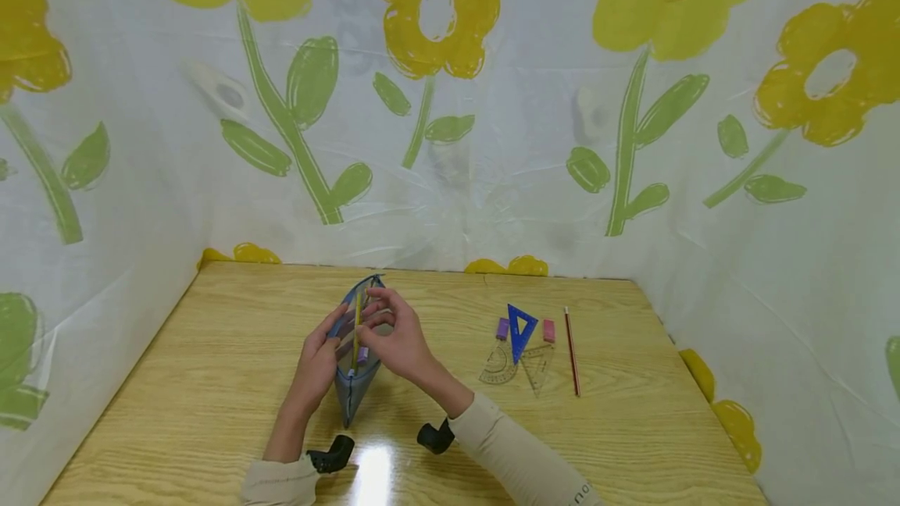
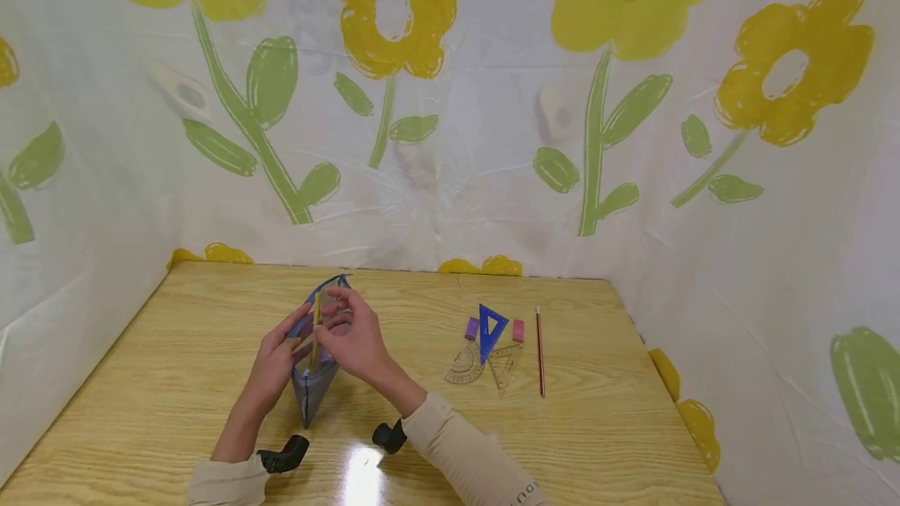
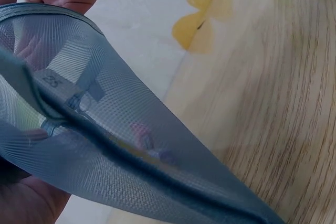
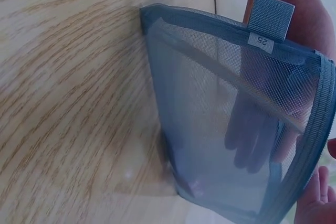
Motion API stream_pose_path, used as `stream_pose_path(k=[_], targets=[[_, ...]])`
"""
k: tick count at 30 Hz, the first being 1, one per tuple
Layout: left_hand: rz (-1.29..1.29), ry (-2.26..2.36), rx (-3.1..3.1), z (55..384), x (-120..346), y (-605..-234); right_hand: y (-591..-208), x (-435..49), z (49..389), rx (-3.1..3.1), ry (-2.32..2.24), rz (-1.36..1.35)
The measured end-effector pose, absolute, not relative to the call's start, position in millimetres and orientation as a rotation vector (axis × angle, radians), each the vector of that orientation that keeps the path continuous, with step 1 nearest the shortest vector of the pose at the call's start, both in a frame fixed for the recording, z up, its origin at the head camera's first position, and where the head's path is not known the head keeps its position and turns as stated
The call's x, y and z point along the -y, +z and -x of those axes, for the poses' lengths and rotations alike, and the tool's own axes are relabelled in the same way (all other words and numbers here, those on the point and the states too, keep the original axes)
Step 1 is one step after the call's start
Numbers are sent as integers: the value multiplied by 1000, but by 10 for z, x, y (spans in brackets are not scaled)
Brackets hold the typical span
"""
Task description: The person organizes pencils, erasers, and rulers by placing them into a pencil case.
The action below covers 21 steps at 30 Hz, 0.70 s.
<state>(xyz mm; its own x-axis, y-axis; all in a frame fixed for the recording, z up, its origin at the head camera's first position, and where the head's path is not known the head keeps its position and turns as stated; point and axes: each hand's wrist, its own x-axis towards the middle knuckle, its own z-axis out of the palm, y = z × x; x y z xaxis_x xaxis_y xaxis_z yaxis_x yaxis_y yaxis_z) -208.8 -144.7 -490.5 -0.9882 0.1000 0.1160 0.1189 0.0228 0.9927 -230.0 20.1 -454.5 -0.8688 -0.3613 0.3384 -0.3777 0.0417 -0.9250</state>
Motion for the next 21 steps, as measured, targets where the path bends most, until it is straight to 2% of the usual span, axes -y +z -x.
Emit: stream_pose_path(k=[21], targets=[[212, -2196, 2201, 2090, 1464, -4905, -4638, -428, 2305, 2095, 2087, -853]])
